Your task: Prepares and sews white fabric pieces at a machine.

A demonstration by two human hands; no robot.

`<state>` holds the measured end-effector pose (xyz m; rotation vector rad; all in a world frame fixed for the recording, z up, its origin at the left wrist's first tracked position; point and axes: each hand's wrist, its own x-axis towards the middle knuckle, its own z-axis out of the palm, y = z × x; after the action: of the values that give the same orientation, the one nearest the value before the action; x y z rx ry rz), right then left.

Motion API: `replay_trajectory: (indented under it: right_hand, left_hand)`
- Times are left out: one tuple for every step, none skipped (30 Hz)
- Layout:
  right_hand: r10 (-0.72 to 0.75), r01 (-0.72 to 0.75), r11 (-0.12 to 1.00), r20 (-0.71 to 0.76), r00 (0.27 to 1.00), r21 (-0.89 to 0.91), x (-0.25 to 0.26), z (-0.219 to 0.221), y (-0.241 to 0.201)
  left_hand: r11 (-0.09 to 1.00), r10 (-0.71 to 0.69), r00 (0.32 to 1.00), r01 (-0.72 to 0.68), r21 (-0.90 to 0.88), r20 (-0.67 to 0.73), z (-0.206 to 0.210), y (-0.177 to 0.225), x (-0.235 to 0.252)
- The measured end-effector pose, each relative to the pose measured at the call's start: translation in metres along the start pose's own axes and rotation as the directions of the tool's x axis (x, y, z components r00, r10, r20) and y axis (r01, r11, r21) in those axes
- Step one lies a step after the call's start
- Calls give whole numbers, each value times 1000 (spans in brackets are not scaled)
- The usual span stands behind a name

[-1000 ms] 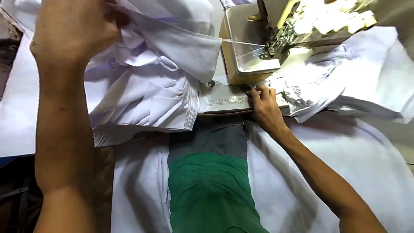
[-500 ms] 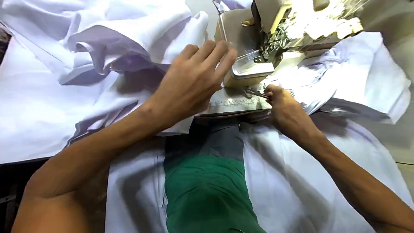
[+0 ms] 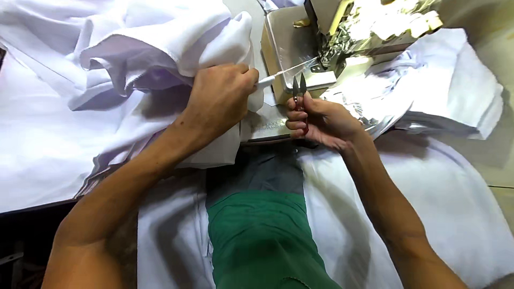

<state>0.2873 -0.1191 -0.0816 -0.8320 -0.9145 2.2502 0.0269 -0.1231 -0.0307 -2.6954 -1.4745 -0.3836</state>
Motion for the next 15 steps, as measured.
replay_trajectory:
  right_hand:
    - [9, -9, 1000, 10, 1000, 30, 4, 2, -1]
    - [10, -10, 998, 2, 1000, 56, 7, 4, -3]
    - [8, -7, 998, -15, 1000, 70, 9, 8, -6]
    - [11, -8, 997, -38, 999, 78, 10, 11, -9]
    - [14, -9, 997, -61, 998, 81, 10, 13, -12]
    - [11, -5, 997, -83, 996, 75, 10, 15, -15]
    - [-2, 10, 997, -108, 994, 73, 10, 16, -16]
    - [-16, 28, 997, -147, 989, 78, 10, 17, -16]
    - [-24, 39, 996, -178, 984, 82, 11, 17, -16]
    - [-24, 43, 995, -195, 981, 93, 11, 17, -16]
    - [-23, 44, 993, -191, 981, 107, 11, 16, -17]
    - [-20, 41, 993, -178, 984, 113, 10, 14, -17]
    - [-19, 40, 993, -183, 983, 111, 10, 13, -18]
    - [-21, 43, 993, -200, 980, 107, 10, 11, -18]
    - [-23, 47, 994, -218, 976, 103, 10, 9, -17]
  left_hand:
    - [1000, 22, 1000, -22, -1, -15, 0, 2, -1]
    - [999, 41, 999, -41, -1, -18, 0, 3, -1]
    - [998, 55, 998, -55, -3, -17, 0, 4, -1]
    - [998, 63, 998, -64, -5, -15, 0, 5, -1]
    - [998, 67, 998, -67, -4, -13, -1, 4, -1]
    - [998, 69, 998, -69, -4, -11, -1, 4, -1]
    - [997, 72, 997, -72, -5, -8, -2, 3, -1]
    - [997, 74, 997, -74, -6, -7, -2, 3, -1]
    - [997, 78, 997, -78, -7, -12, -2, 2, -2]
    - [996, 85, 996, -85, -9, -19, -2, 2, -2]
    - [996, 93, 995, -94, -9, -27, -1, 1, -3]
    - [995, 98, 995, -99, -7, -29, -1, 1, -3]
    - [995, 102, 994, -103, -6, -29, -1, 0, -4]
    - [995, 104, 994, -104, -6, -25, -2, 0, -4]
    - [995, 103, 995, -103, -5, -21, -3, 0, -4]
